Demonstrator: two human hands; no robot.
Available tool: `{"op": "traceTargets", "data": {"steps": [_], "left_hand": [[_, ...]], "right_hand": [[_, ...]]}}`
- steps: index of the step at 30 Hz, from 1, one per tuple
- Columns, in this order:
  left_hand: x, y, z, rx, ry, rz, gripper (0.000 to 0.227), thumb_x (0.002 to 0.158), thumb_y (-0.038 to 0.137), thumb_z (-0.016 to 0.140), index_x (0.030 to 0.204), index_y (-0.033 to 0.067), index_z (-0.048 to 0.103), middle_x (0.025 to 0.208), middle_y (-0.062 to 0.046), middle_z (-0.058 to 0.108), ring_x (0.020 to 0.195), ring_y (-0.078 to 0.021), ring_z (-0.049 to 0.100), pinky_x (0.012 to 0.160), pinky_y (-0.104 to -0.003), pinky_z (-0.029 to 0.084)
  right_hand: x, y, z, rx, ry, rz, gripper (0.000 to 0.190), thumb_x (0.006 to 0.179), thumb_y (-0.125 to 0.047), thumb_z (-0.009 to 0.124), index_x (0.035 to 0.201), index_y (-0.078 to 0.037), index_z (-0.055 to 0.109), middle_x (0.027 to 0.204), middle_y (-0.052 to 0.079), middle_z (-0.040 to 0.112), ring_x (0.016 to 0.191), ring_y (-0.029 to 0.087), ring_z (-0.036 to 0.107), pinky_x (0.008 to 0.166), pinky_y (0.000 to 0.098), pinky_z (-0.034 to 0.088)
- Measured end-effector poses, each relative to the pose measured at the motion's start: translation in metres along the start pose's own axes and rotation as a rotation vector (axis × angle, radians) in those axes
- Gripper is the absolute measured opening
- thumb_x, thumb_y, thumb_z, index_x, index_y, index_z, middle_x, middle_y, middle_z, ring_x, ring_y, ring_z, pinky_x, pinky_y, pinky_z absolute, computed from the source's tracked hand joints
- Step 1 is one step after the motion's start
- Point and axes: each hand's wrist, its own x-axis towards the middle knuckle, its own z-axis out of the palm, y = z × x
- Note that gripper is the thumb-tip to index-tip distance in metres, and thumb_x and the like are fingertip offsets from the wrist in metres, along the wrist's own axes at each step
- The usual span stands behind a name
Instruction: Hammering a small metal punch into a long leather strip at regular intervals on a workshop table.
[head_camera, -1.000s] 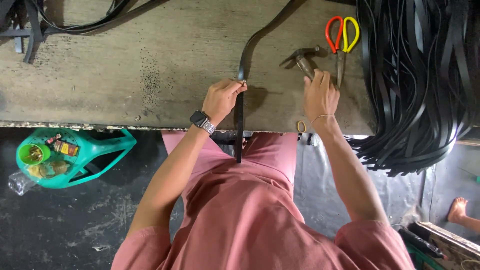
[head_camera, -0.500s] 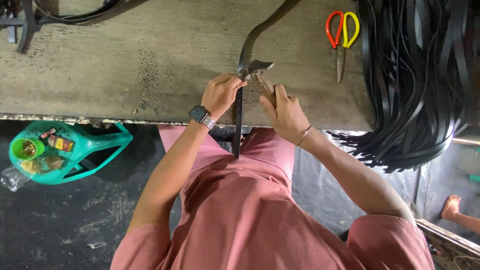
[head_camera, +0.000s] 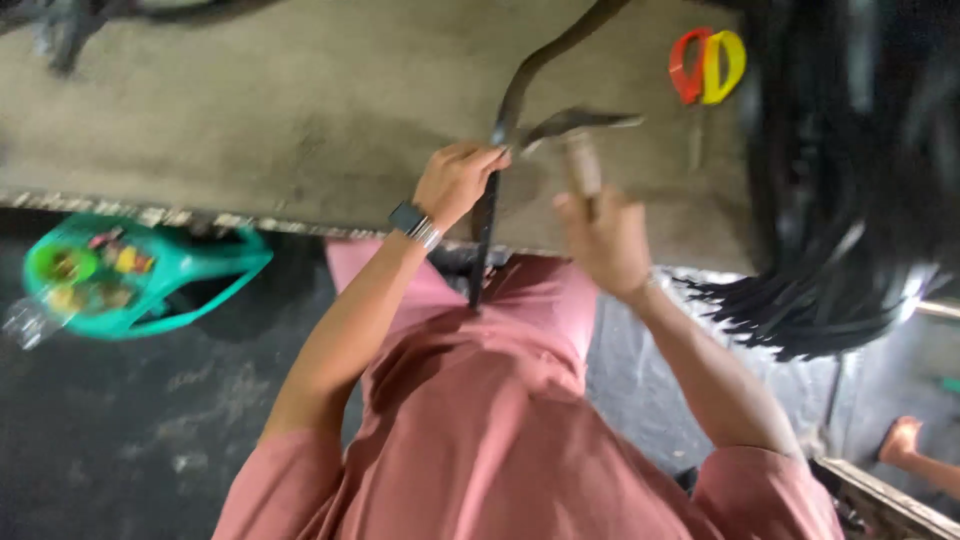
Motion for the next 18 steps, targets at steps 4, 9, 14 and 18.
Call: {"op": "traceTargets", "data": {"steps": [4,9,14,18], "left_hand": [[0.019,0.008,-0.005,-0.082,0.013,-0.013,0.004,0.094,0.013,0.077,0.097,0.0129,0.075,0.073,-0.006,0.069,0.070,-0.0250,0.072,0.063,-0.032,0.059],[0.018,0.009,-0.006,-0.109,0.020,-0.008,0.006,0.093,0.012,0.079,0.097,0.0107,0.075,0.072,-0.005,0.068,0.068,-0.0240,0.071,0.064,-0.030,0.059],[0.018,0.010,-0.007,-0.131,0.008,-0.015,0.012,0.100,0.023,0.074,0.105,0.0127,0.073,0.079,-0.004,0.068,0.076,-0.0241,0.073,0.067,-0.033,0.061],[0.016,0.007,-0.005,-0.194,-0.001,-0.013,0.008,0.095,0.014,0.078,0.101,0.0106,0.074,0.076,-0.005,0.066,0.074,-0.0255,0.071,0.067,-0.034,0.060]], "right_hand": [[0.016,0.037,-0.006,-0.014,0.249,-0.014,0.038,0.102,-0.043,0.063,0.082,-0.015,0.047,0.052,0.004,0.045,0.049,0.020,0.051,0.050,0.0344,0.040],[0.051,0.118,0.011,-0.668,0.465,0.062,0.031,0.104,-0.043,0.063,0.110,-0.014,0.055,0.080,0.015,0.072,0.075,0.038,0.073,0.063,0.0525,0.052],[0.057,0.078,0.025,-0.767,0.511,-0.091,0.047,0.089,-0.016,0.083,0.130,-0.007,0.062,0.138,0.015,0.059,0.138,0.034,0.041,0.113,0.0564,0.025],[0.069,0.065,0.064,-0.496,0.397,-0.471,0.041,0.091,-0.015,0.074,0.131,-0.011,0.067,0.126,0.010,0.065,0.120,0.031,0.058,0.095,0.0460,0.045]]}}
